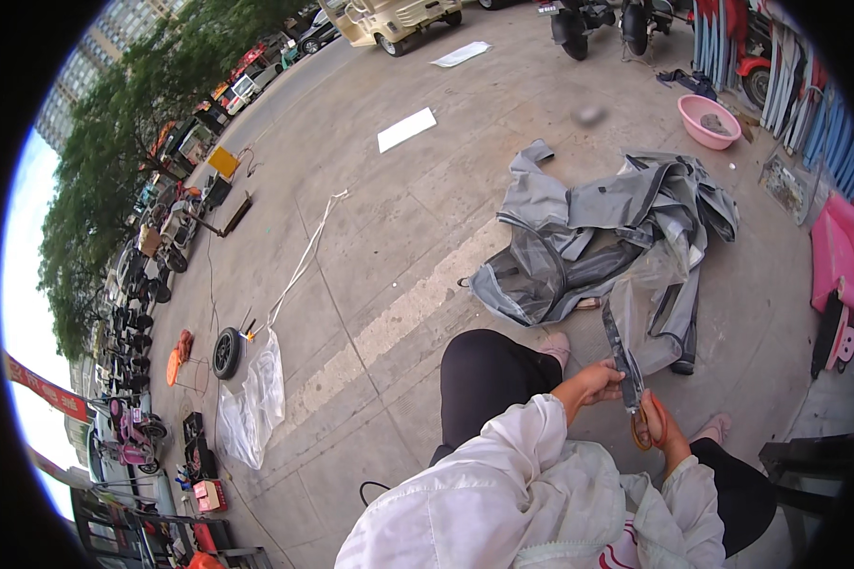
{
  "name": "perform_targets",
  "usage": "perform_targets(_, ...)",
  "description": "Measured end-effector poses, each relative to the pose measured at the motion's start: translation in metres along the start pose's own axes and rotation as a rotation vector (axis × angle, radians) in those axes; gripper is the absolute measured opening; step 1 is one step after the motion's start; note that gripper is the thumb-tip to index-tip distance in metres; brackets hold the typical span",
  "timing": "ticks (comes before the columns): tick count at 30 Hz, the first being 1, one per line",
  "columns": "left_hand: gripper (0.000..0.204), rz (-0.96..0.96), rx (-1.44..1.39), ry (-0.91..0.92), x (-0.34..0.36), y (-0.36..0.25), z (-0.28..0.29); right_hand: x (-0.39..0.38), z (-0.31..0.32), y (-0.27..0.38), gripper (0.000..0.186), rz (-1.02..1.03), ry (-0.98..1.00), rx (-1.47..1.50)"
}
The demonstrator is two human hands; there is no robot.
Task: The person sits on the ground and uses scissors to cut a gray fabric item, likely a raincoat or cover, into smaller pieces. The person repeatedly cuts along seams and edges, separating sections of the material.
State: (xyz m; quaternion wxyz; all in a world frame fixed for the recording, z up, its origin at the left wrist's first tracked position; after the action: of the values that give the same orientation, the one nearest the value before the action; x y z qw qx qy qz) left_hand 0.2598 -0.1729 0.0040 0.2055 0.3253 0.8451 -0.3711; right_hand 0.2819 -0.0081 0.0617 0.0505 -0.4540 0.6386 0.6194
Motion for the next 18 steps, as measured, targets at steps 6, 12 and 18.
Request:
perform_targets(6, 0.017, 0.105, -0.082, -0.134, -0.001, 0.004, 0.021, -0.009, -0.023, 0.01, 0.054, 0.062, 0.018, -0.029)
perform_targets(12, 0.023, -0.013, -0.01, -0.127, -0.017, -0.028, -0.004, -0.006, -0.009, 0.013, 0.056, 0.03, 0.001, -0.043)
perform_targets(18, 0.005, -0.036, 0.138, -0.264, -0.015, -0.029, 0.012, 0.002, 0.008, -0.011, 0.058, -0.141, -0.014, -0.037)
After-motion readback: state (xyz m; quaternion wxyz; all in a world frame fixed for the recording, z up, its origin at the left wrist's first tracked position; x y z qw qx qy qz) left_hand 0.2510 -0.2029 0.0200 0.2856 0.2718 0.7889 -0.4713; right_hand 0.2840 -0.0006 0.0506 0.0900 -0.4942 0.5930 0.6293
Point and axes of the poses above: each hand's wrist, its own x-axis towards the middle knuckle, its own z-axis out of the back of the hand, y = z × x, the point moved 5 cm from there along x, towards the middle knuckle, and after that the axes turned 4 degrees about x, right-handed, at the moved point
